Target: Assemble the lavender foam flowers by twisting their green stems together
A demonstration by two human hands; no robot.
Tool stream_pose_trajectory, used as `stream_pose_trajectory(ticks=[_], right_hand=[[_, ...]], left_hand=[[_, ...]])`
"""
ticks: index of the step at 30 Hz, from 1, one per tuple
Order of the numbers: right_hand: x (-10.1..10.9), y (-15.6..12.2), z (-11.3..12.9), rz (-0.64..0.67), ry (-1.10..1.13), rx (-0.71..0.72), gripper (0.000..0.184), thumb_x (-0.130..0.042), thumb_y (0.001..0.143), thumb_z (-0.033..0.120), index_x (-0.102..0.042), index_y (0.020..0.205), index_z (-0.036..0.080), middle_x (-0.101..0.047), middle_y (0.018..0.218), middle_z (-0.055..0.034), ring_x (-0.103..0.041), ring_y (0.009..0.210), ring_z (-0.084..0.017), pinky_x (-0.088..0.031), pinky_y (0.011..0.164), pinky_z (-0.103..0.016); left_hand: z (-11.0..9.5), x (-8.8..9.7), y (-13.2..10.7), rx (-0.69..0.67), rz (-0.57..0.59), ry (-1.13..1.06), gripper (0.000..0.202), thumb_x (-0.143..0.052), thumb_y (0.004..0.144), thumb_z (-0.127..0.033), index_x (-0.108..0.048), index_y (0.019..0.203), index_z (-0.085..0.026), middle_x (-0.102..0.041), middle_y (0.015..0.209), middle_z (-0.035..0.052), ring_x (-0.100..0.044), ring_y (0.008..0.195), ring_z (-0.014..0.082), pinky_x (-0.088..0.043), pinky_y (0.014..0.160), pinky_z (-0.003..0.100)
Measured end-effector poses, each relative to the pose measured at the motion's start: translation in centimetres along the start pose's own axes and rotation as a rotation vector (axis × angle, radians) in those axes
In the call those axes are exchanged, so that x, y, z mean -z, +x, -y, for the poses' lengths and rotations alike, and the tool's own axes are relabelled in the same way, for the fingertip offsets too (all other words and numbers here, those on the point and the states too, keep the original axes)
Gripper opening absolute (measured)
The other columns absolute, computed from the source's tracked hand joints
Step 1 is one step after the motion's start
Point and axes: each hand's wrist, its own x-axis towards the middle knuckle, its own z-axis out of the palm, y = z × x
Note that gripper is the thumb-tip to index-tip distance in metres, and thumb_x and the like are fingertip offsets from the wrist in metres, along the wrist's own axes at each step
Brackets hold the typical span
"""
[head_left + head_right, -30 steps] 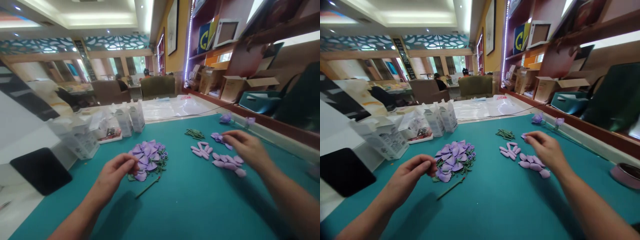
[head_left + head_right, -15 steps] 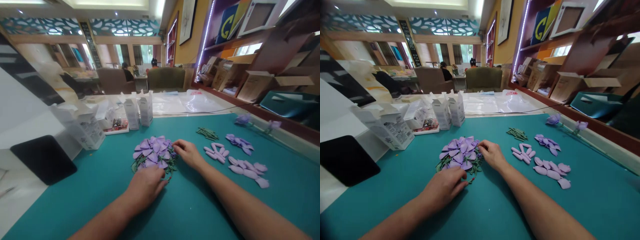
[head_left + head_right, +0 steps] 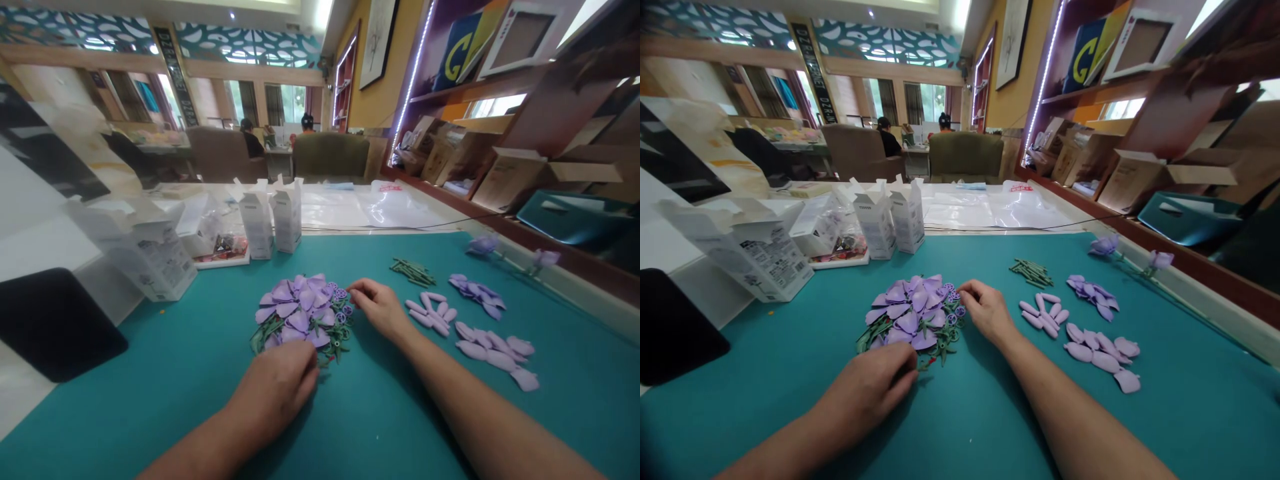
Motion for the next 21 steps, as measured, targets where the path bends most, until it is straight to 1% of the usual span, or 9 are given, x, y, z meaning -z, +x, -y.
stream_pose_trajectory(ticks=[2, 4, 5, 7, 9, 13, 16, 19, 21], right_hand=[[0.0, 0.1, 0.0, 0.002, -0.001, -0.002, 0.023, -0.049, 0.081, 0.034, -0.066, 0.084, 0.019, -0.066, 0.069, -0.0009, -0.057, 0.063, -0.015, -0.043, 0.061, -0.027], [0.0, 0.1, 0.0, -0.002, -0.009, -0.004, 0.022, -0.048, 0.081, 0.032, -0.066, 0.086, 0.019, -0.067, 0.07, -0.0008, -0.057, 0.063, -0.015, -0.043, 0.062, -0.028], [-0.1, 0.1, 0.0, -0.004, -0.015, -0.003, 0.022, -0.048, 0.082, 0.031, -0.066, 0.087, 0.02, -0.067, 0.07, -0.0007, -0.058, 0.063, -0.016, -0.043, 0.062, -0.028], [-0.2, 0.0, -0.1, -0.005, -0.032, 0.002, 0.023, -0.047, 0.082, 0.029, -0.066, 0.089, 0.02, -0.068, 0.072, -0.0009, -0.059, 0.064, -0.016, -0.044, 0.063, -0.028], [-0.3, 0.0, -0.2, -0.002, -0.05, 0.009, 0.023, -0.046, 0.083, 0.028, -0.066, 0.091, 0.02, -0.069, 0.074, -0.0014, -0.06, 0.066, -0.016, -0.045, 0.064, -0.028], [-0.4, 0.0, -0.4, 0.01, -0.107, 0.017, 0.024, -0.045, 0.084, 0.025, -0.067, 0.093, 0.019, -0.07, 0.077, -0.0021, -0.062, 0.069, -0.017, -0.047, 0.066, -0.028], [-0.1, 0.3, -0.6, 0.023, -0.276, 0.052, 0.027, -0.041, 0.088, 0.022, -0.066, 0.097, 0.019, -0.071, 0.084, -0.0026, -0.064, 0.075, -0.016, -0.049, 0.07, -0.027], [0.8, 0.7, -0.9, 0.001, -0.475, 0.082, 0.028, -0.041, 0.09, 0.018, -0.065, 0.103, 0.019, -0.07, 0.099, -0.0051, -0.063, 0.091, -0.017, -0.047, 0.083, -0.027], [2.0, 1.2, -1.3, -0.034, -0.576, 0.057, 0.029, -0.043, 0.089, 0.016, -0.064, 0.11, 0.018, -0.067, 0.111, -0.0078, -0.059, 0.103, -0.019, -0.043, 0.092, -0.029]], left_hand=[[0.4, 0.5, 0.3, 0.069, -0.01, -0.251, 0.011, -0.045, 0.085, -0.025, -0.051, 0.077, -0.02, -0.058, 0.071, 0.0012, -0.053, 0.066, 0.0176, -0.037, 0.06, 0.029], [0.7, 0.7, 0.6, 0.122, 0.008, -0.552, 0.009, -0.047, 0.084, -0.028, -0.052, 0.082, -0.02, -0.057, 0.068, -0.0001, -0.054, 0.065, 0.0167, -0.039, 0.06, 0.028], [0.8, 0.8, 0.8, 0.149, 0.022, -0.702, 0.011, -0.049, 0.083, -0.029, -0.053, 0.087, -0.019, -0.056, 0.068, -0.0004, -0.055, 0.065, 0.0163, -0.04, 0.061, 0.028], [1.0, 0.7, 1.1, 0.213, 0.046, -0.952, 0.024, -0.053, 0.081, -0.033, -0.053, 0.099, -0.018, -0.056, 0.071, -0.0005, -0.057, 0.064, 0.0157, -0.043, 0.059, 0.028], [1.1, 0.5, 1.3, 0.276, 0.043, -1.105, 0.034, -0.059, 0.077, -0.034, -0.053, 0.106, -0.016, -0.055, 0.074, 0.0, -0.057, 0.063, 0.0149, -0.045, 0.056, 0.027], [1.1, 0.3, 1.3, 0.355, 0.009, -1.249, 0.041, -0.065, 0.072, -0.031, -0.055, 0.108, -0.015, -0.056, 0.077, 0.001, -0.056, 0.063, 0.0134, -0.044, 0.051, 0.025], [0.8, 0.4, 1.3, 0.365, -0.011, -1.283, 0.038, -0.066, 0.069, -0.028, -0.058, 0.104, -0.016, -0.057, 0.082, 0.0017, -0.053, 0.061, 0.0111, -0.042, 0.047, 0.022], [0.6, 0.6, 1.3, 0.378, -0.031, -1.287, 0.035, -0.065, 0.067, -0.026, -0.06, 0.101, -0.017, -0.057, 0.08, 0.001, -0.046, 0.054, 0.0075, -0.036, 0.043, 0.019], [0.8, 0.6, 1.3, 0.404, -0.029, -1.289, 0.04, -0.064, 0.068, -0.027, -0.06, 0.106, -0.017, -0.056, 0.075, 0.0, -0.041, 0.049, 0.0066, -0.031, 0.041, 0.018]])
